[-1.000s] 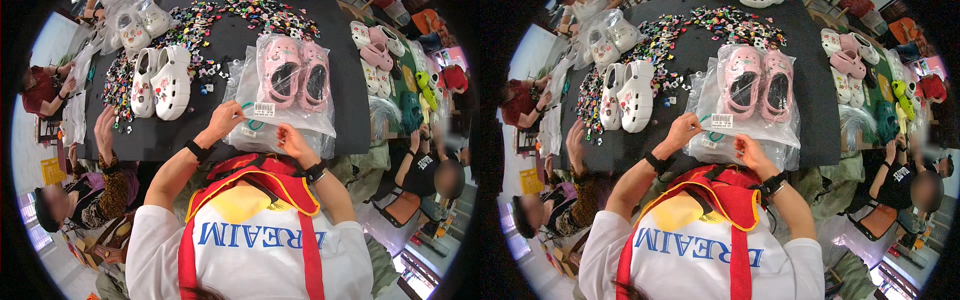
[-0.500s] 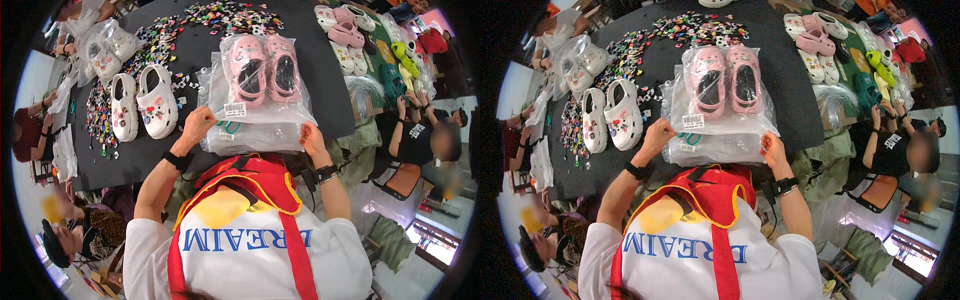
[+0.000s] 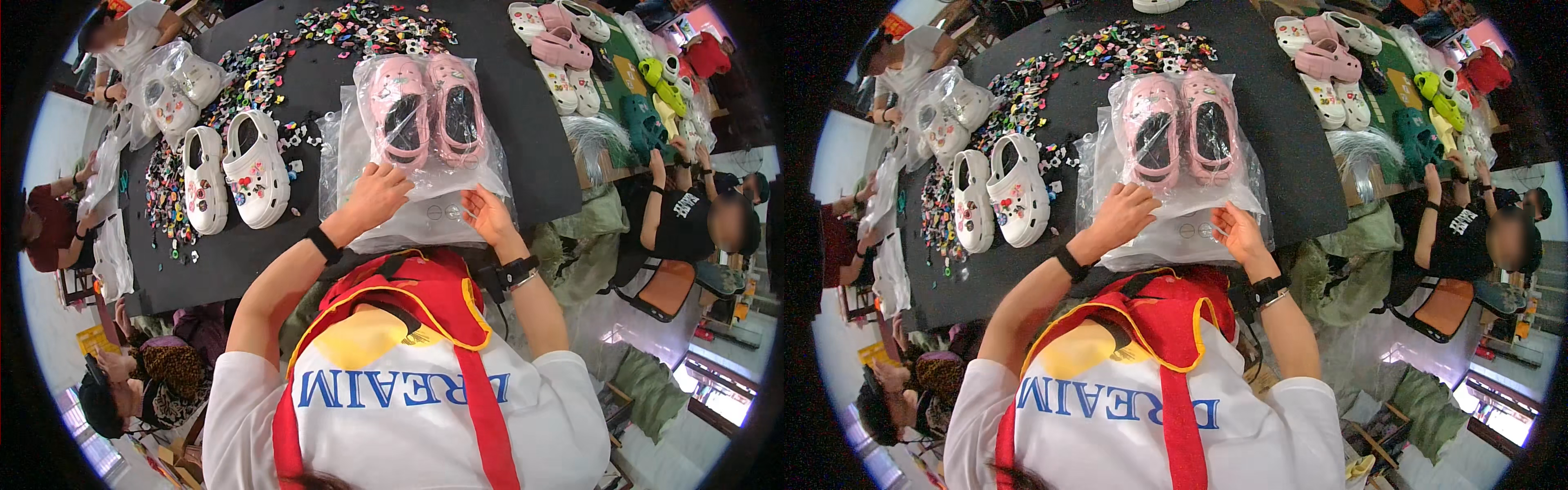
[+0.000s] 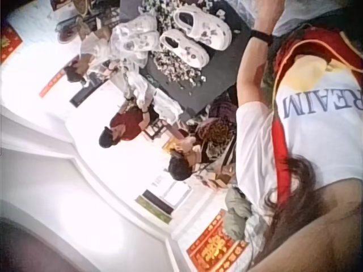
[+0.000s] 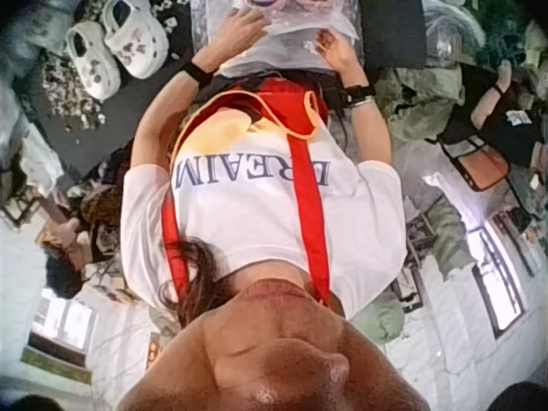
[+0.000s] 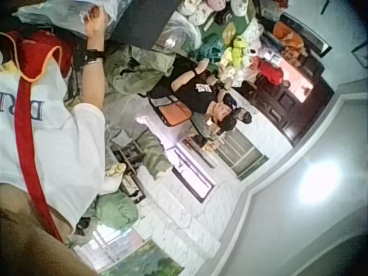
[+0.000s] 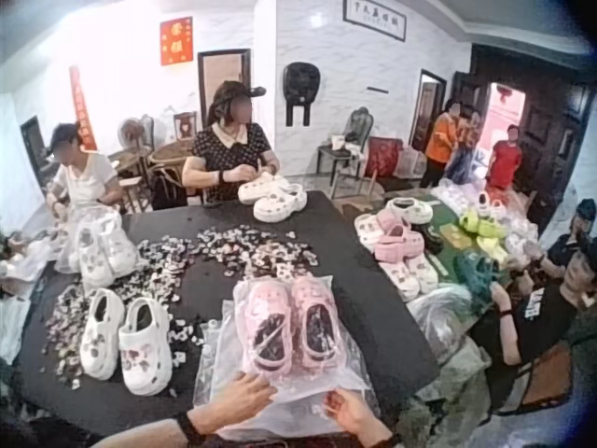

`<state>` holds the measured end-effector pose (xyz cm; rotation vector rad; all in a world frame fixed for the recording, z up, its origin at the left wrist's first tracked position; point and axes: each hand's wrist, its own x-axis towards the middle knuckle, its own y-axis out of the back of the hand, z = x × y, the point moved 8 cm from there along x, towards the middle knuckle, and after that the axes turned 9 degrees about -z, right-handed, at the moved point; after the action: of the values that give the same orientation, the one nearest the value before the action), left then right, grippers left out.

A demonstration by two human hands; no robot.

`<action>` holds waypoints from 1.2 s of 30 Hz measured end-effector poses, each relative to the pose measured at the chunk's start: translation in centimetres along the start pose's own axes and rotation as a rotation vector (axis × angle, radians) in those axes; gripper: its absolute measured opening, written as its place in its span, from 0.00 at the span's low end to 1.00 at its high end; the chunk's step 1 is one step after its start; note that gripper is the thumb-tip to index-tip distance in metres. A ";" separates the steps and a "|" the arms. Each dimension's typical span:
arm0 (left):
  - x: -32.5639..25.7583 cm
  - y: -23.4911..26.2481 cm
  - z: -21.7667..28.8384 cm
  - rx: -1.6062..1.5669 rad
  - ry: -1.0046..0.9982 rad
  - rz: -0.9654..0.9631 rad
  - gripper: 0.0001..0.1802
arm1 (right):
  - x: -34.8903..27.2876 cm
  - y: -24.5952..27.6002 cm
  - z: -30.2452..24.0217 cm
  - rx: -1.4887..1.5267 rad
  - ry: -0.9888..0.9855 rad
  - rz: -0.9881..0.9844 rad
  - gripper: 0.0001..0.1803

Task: Attaching decorative charms to rubber clogs and then placing the finished shoes into plastic bags.

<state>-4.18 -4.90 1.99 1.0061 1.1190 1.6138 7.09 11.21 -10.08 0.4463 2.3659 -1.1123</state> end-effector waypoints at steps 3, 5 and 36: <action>1.0 -0.8 0.0 0.035 0.005 -0.042 0.13 | 0.2 -0.1 -0.1 -0.007 0.043 0.036 0.10; 1.3 -1.3 -0.1 0.042 0.002 -0.063 0.13 | 0.2 0.1 0.1 -0.014 0.067 0.072 0.10; 3.0 -3.6 -0.5 0.311 0.014 -0.039 0.07 | -0.6 0.3 -0.7 -0.285 0.188 0.104 0.08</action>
<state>-4.65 -1.50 -1.18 1.1646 1.4206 1.4448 7.51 11.89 -9.60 0.5847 2.5797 -0.6984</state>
